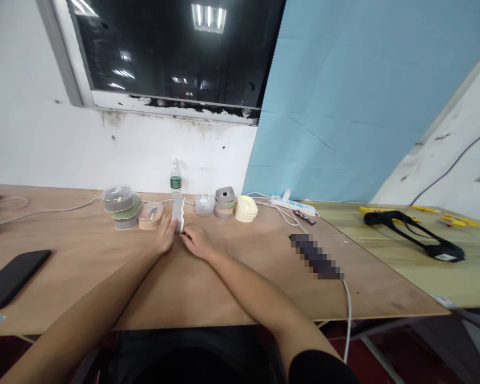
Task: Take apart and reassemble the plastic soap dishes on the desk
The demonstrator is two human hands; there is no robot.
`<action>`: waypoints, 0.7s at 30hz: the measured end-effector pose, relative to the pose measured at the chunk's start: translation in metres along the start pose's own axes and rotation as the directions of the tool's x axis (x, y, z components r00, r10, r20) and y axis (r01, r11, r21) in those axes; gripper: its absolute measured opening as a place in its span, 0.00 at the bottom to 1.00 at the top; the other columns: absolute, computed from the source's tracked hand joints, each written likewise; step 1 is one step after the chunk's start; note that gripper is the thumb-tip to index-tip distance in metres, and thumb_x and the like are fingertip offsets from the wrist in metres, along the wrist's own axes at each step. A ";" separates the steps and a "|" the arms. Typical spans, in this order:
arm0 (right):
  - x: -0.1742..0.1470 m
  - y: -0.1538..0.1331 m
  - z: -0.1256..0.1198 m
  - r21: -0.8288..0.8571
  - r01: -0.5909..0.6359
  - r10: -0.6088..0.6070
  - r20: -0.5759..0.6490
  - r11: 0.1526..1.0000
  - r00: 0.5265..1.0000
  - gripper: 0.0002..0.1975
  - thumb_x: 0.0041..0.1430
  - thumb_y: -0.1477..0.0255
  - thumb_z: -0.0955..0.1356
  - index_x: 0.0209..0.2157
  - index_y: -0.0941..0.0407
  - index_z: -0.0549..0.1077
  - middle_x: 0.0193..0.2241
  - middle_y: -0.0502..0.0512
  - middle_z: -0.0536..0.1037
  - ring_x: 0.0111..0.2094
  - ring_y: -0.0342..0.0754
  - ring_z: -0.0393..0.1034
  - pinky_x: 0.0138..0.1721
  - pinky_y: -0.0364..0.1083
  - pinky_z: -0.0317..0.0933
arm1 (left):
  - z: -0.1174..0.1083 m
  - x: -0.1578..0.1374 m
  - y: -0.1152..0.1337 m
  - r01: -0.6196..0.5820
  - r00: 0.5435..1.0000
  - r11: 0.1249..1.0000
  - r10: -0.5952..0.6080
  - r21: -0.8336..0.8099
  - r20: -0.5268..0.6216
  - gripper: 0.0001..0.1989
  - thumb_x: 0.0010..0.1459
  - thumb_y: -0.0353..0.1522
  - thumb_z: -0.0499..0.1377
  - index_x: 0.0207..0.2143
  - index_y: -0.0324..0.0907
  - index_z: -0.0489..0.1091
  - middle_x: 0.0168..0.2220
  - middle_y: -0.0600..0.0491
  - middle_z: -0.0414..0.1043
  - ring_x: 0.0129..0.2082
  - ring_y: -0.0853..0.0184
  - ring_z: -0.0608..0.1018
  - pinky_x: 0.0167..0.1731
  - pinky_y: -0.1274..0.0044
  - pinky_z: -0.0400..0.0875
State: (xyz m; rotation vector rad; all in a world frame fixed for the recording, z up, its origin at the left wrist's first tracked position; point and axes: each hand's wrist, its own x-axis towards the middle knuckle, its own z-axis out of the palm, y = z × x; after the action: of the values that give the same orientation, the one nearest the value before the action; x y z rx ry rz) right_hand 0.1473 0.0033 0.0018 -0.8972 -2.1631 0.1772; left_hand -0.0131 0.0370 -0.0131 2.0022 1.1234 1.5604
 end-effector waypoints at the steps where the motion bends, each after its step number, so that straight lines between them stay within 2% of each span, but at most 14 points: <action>1: -0.001 0.001 -0.001 -0.011 0.008 -0.008 -0.016 1.000 1.000 0.08 0.64 0.69 0.61 0.34 0.55 0.69 0.29 0.52 0.73 0.31 0.45 0.65 0.34 0.43 0.57 | -0.002 0.002 0.000 -0.002 1.000 1.000 0.002 -0.015 -0.016 0.25 0.66 0.46 0.42 0.55 0.42 0.62 0.53 0.44 0.63 0.57 0.60 0.65 0.60 0.65 0.57; 4: -0.002 0.006 -0.007 -0.074 0.001 -0.010 -0.115 0.997 0.993 0.09 0.64 0.68 0.60 0.33 0.55 0.69 0.29 0.52 0.72 0.30 0.46 0.65 0.34 0.43 0.57 | -0.009 0.008 -0.003 0.005 0.997 1.000 -0.007 -0.024 -0.083 0.24 0.66 0.46 0.41 0.52 0.42 0.64 0.51 0.44 0.65 0.56 0.59 0.66 0.59 0.63 0.57; 7: -0.002 0.018 -0.018 -0.139 -0.024 -0.018 -0.291 0.990 0.956 0.09 0.64 0.67 0.60 0.33 0.55 0.69 0.28 0.53 0.72 0.30 0.47 0.65 0.34 0.44 0.57 | -0.017 0.011 -0.013 0.024 0.992 0.999 -0.019 0.034 -0.128 0.24 0.65 0.47 0.42 0.50 0.41 0.66 0.50 0.43 0.66 0.55 0.56 0.65 0.59 0.60 0.56; 10: -0.003 0.040 -0.038 -0.177 -0.120 0.020 -0.485 0.977 0.874 0.09 0.64 0.67 0.60 0.34 0.55 0.68 0.29 0.54 0.72 0.32 0.48 0.65 0.36 0.45 0.59 | -0.021 0.011 -0.021 0.015 0.994 0.995 -0.003 0.102 -0.113 0.23 0.65 0.46 0.44 0.50 0.41 0.66 0.51 0.43 0.65 0.57 0.56 0.65 0.59 0.61 0.56; 13: -0.010 0.068 -0.065 -0.148 -0.288 0.139 -0.618 0.946 0.774 0.10 0.63 0.65 0.60 0.35 0.54 0.69 0.33 0.56 0.73 0.38 0.50 0.66 0.42 0.47 0.61 | -0.019 0.008 -0.022 0.001 0.998 0.987 0.008 0.160 -0.058 0.23 0.64 0.46 0.46 0.53 0.41 0.64 0.54 0.43 0.62 0.58 0.57 0.63 0.60 0.62 0.56; 15: -0.017 0.087 -0.083 -0.073 -0.395 0.240 -0.689 0.916 0.683 0.10 0.62 0.65 0.60 0.36 0.54 0.69 0.36 0.57 0.73 0.41 0.50 0.66 0.45 0.47 0.61 | -0.016 0.005 -0.019 -0.011 1.000 0.980 0.010 0.200 0.005 0.24 0.64 0.46 0.47 0.54 0.41 0.63 0.56 0.43 0.60 0.60 0.57 0.62 0.60 0.62 0.56; 17: -0.024 0.106 -0.097 0.079 -0.446 0.347 -0.752 0.892 0.561 0.09 0.60 0.65 0.62 0.37 0.55 0.69 0.36 0.57 0.73 0.41 0.49 0.67 0.44 0.47 0.63 | -0.014 0.003 -0.015 -0.032 0.997 0.974 0.016 0.224 0.072 0.24 0.63 0.46 0.48 0.55 0.42 0.62 0.58 0.44 0.58 0.60 0.58 0.62 0.60 0.62 0.56; 19: -0.027 0.122 -0.107 0.288 -0.404 0.455 -0.786 0.868 0.419 0.08 0.58 0.66 0.63 0.36 0.55 0.67 0.33 0.54 0.73 0.37 0.47 0.70 0.42 0.46 0.65 | -0.014 0.001 -0.011 -0.052 0.993 0.970 0.024 0.237 0.119 0.24 0.63 0.46 0.48 0.56 0.43 0.61 0.59 0.44 0.56 0.61 0.58 0.62 0.61 0.62 0.56; 21: -0.027 0.134 -0.111 0.497 -0.284 0.568 -0.765 0.820 0.303 0.07 0.57 0.66 0.64 0.35 0.55 0.65 0.30 0.51 0.73 0.33 0.44 0.72 0.38 0.45 0.67 | -0.015 0.001 -0.010 -0.067 0.989 0.967 0.031 0.244 0.148 0.25 0.63 0.46 0.48 0.56 0.42 0.61 0.59 0.43 0.55 0.61 0.58 0.61 0.61 0.63 0.55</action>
State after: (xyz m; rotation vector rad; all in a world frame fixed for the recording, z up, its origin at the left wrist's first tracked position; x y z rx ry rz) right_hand 0.3107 0.0678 0.0103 -1.0621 -0.7967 0.1902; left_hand -0.0300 0.0408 -0.0146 2.2794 1.2738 1.3274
